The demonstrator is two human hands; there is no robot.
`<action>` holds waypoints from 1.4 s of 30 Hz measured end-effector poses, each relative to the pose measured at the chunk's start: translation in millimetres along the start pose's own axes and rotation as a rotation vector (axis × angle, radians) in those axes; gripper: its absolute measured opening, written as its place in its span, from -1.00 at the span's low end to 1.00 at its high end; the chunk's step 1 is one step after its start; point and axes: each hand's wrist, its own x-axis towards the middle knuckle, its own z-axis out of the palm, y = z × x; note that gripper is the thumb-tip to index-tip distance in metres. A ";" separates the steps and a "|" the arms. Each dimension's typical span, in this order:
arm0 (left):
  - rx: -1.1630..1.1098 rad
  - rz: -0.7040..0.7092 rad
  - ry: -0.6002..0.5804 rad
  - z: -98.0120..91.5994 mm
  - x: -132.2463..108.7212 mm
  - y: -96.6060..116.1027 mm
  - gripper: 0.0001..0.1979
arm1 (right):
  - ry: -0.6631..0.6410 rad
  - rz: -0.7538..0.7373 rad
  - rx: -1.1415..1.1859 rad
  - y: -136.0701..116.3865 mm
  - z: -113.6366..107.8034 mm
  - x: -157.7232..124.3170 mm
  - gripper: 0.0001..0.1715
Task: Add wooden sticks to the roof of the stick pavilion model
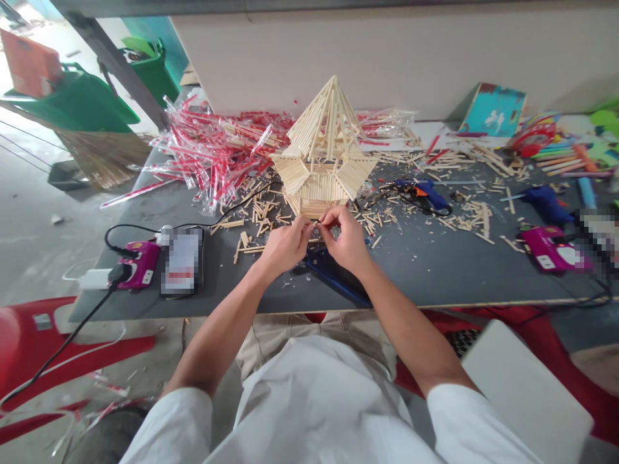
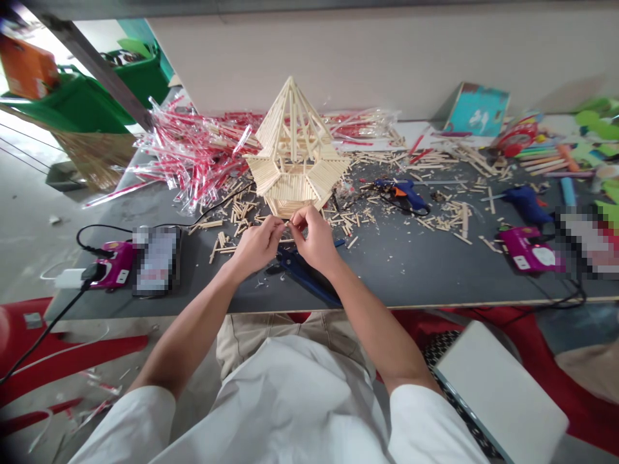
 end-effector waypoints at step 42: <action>-0.448 -0.054 0.123 10.2 3.4 -5.6 -0.72 | -0.072 -0.087 -0.014 -2.9 -3.7 0.7 -0.78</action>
